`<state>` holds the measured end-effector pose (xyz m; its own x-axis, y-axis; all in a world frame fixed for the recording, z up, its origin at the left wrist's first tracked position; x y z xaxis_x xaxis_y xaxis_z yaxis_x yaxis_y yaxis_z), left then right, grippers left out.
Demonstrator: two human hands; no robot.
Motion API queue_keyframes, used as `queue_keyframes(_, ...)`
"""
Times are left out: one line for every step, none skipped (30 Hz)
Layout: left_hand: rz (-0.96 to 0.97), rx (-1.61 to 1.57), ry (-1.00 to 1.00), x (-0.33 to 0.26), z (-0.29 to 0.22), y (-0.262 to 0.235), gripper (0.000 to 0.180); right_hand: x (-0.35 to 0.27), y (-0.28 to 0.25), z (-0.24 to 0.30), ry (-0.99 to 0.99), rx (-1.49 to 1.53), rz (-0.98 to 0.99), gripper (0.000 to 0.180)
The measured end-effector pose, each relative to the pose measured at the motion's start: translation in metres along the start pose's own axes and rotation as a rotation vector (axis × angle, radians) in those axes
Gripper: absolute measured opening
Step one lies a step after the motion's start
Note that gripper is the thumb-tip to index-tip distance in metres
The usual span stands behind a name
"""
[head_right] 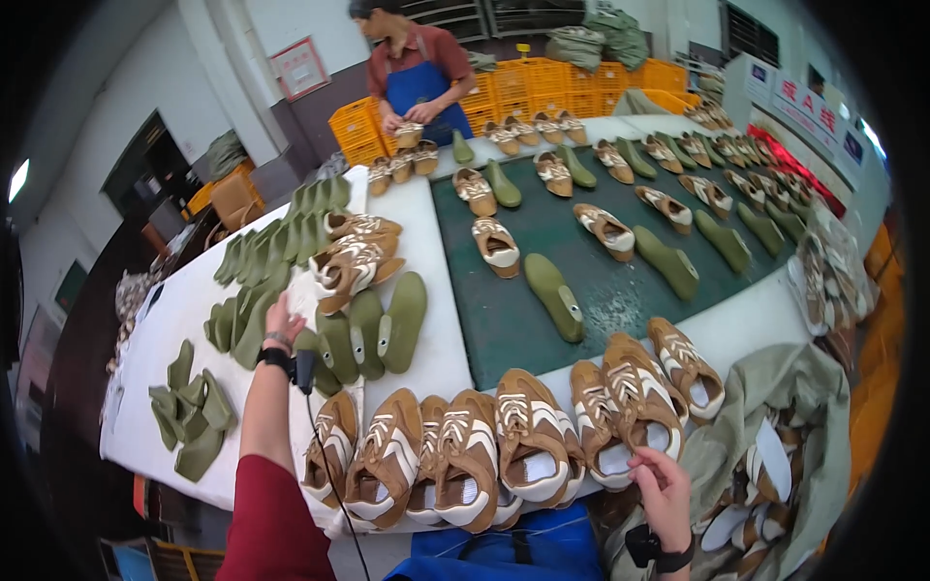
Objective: The person is sorting shoe components, inserting insoles into shoes, and organizing green shoe lasts on a work table in a factory.
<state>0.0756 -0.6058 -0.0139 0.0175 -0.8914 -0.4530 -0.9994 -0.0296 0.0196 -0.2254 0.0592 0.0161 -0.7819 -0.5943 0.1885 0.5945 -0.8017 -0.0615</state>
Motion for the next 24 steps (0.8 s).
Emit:
queue_keyframes(0.052,-0.006,0.035,-0.001,-0.001,0.005,0.037,-0.005,-0.01,-0.005,0.015,-0.021,-0.041,0.024)
queue_keyframes(0.267,-0.071,0.074,0.013,-0.007,-0.01,0.033,-0.004,-0.014,-0.003,-0.018,-0.011,-0.037,0.024)
queue_keyframes(0.37,0.0,0.153,0.004,-0.008,0.004,0.03,-0.007,-0.026,-0.009,0.006,-0.056,-0.065,0.023)
queue_keyframes(0.429,0.188,0.204,-0.03,-0.006,0.038,0.031,-0.016,-0.046,-0.022,0.045,-0.136,-0.103,0.023)
queue_keyframes(0.577,0.276,0.217,-0.061,-0.011,0.045,0.038,-0.019,-0.06,-0.023,-0.027,-0.073,-0.139,0.024)
queue_keyframes(0.625,0.421,0.331,-0.085,-0.019,0.029,0.042,-0.016,-0.073,-0.025,-0.047,-0.127,-0.121,0.024)
queue_keyframes(0.632,0.308,0.189,-0.132,-0.017,0.023,0.041,-0.019,-0.089,-0.023,-0.055,-0.119,-0.18,0.024)
queue_keyframes(0.58,0.295,0.207,-0.182,-0.017,0.002,0.042,-0.024,-0.109,-0.036,-0.016,-0.158,-0.171,0.025)
queue_keyframes(0.528,0.268,0.208,-0.224,-0.013,-0.004,0.042,-0.037,-0.134,-0.043,0.034,-0.117,-0.245,0.025)
queue_keyframes(0.531,0.409,0.352,-0.336,-0.004,0.018,0.033,-0.051,-0.161,-0.055,0.02,-0.079,-0.319,0.023)
queue_keyframes(0.656,0.514,0.398,-0.348,0.01,0.012,0.038,-0.078,-0.196,-0.072,0.085,-0.103,-0.416,0.023)
queue_keyframes(0.953,0.501,0.389,-0.376,0.031,0.019,0.039,-0.112,-0.228,-0.094,0.185,-0.105,-0.515,0.022)
queue_keyframes(1.137,0.459,0.383,-0.412,0.055,0.027,0.042,-0.15,-0.26,-0.117,0.269,-0.154,-0.602,0.022)
queue_keyframes(1.308,0.479,0.292,-0.446,0.08,0.035,0.044,-0.193,-0.296,-0.141,0.387,-0.306,-0.691,0.022)
queue_keyframes(1.29,0.494,0.282,-0.446,0.104,0.03,0.047,-0.24,-0.341,-0.163,0.362,-0.626,-0.745,0.023)
queue_keyframes(1.394,0.445,0.212,-0.464,0.126,0.034,0.047,-0.264,-0.361,-0.153,0.44,-0.888,-0.785,0.024)
queue_keyframes(1.51,0.392,0.137,-0.484,0.141,0.044,0.046,-0.299,-0.389,-0.161,0.439,-0.851,-0.925,0.025)
queue_keyframes(1.496,0.428,0.067,-0.489,0.154,0.05,0.046,-0.305,-0.391,-0.123,0.445,-1.079,-1.006,0.024)
queue_keyframes(1.48,0.463,-0.001,-0.491,0.165,0.053,0.046,-0.312,-0.398,-0.107,0.441,-1.22,-1.053,0.025)
queue_keyframes(1.51,0.419,-0.002,-0.49,0.169,0.057,0.046,-0.32,-0.409,-0.092,0.456,-1.193,-1.105,0.028)
queue_keyframes(1.499,0.326,0.0,-0.489,0.168,0.059,0.045,-0.328,-0.417,-0.081,0.47,-1.164,-1.156,0.031)
queue_keyframes(1.479,0.285,-0.007,-0.485,0.168,0.061,0.044,-0.332,-0.418,-0.08,0.474,-1.167,-1.159,0.031)
queue_keyframes(1.458,0.245,-0.014,-0.48,0.168,0.064,0.042,-0.329,-0.416,-0.075,0.455,-1.301,-1.084,0.036)
queue_keyframes(1.461,0.249,-0.017,-0.478,0.17,0.065,0.042,-0.326,-0.412,-0.073,0.437,-1.431,-1.002,0.041)
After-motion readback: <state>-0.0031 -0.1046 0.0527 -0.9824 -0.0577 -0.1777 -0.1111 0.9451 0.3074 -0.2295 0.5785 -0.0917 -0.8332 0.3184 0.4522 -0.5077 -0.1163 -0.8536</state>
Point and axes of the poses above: each hand's wrist, its own x-axis towards the middle knuckle, its own y-axis out of the palm, z = x × y, the point moved 9 cm from there along x, towards the middle knuckle, and after that the axes turned 13 degrees about -y, right-handed, at the moved point
